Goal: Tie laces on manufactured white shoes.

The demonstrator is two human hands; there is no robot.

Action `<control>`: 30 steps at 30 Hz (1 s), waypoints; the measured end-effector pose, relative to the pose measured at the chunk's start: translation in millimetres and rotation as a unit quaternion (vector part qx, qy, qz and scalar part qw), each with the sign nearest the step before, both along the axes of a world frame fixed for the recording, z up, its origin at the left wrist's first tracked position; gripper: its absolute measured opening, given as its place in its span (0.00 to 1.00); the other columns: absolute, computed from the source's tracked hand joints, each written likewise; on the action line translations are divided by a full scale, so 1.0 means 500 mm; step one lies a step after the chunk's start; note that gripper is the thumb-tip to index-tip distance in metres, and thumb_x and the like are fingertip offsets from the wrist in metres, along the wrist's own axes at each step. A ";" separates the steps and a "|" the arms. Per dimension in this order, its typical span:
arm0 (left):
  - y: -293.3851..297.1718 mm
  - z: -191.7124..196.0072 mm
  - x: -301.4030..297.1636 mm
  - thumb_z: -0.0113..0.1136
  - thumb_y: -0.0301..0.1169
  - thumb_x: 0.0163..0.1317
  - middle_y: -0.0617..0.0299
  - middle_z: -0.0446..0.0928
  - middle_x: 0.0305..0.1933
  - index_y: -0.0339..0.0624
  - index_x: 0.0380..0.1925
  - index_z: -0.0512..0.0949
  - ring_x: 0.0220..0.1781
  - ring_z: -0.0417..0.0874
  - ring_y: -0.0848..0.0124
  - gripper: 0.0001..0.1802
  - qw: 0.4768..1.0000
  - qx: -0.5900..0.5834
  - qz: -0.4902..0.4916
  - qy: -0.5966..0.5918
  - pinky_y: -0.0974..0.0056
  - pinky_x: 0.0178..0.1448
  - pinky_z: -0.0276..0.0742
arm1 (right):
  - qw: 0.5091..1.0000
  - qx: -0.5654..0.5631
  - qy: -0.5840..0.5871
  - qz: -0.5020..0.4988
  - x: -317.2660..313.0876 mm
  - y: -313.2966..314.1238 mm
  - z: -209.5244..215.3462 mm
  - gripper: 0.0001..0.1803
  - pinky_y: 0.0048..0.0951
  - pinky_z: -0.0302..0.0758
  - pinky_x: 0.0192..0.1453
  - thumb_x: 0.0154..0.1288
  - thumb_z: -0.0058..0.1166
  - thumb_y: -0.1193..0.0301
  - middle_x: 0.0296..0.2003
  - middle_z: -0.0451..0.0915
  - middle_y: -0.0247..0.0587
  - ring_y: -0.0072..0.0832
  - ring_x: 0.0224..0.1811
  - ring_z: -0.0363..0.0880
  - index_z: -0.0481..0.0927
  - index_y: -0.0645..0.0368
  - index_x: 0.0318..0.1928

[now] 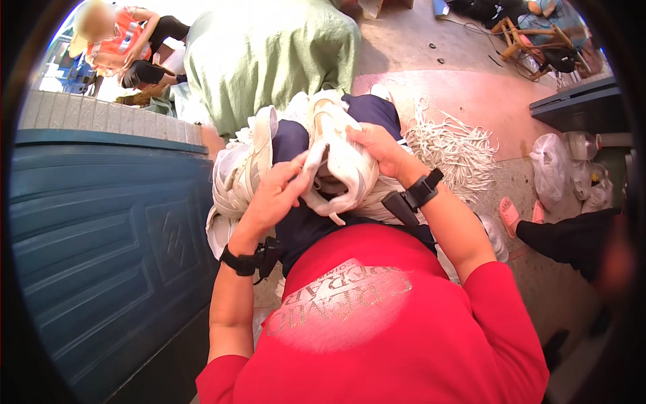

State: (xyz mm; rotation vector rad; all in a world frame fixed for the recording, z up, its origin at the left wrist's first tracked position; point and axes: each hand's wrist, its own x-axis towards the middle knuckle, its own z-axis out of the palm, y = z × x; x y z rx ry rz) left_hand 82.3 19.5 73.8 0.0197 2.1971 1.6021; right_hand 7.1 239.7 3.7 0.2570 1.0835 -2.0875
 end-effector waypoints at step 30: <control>0.025 -0.054 -0.061 0.52 0.25 0.55 0.62 0.63 0.54 0.49 0.55 0.66 0.44 0.73 0.72 0.25 0.923 -0.320 -0.134 0.165 0.67 0.36 0.74 | 0.658 0.561 0.497 -0.076 0.081 0.004 0.038 0.08 0.40 0.71 0.34 0.53 0.48 0.71 0.28 0.72 0.47 0.45 0.30 0.74 0.75 0.64 0.32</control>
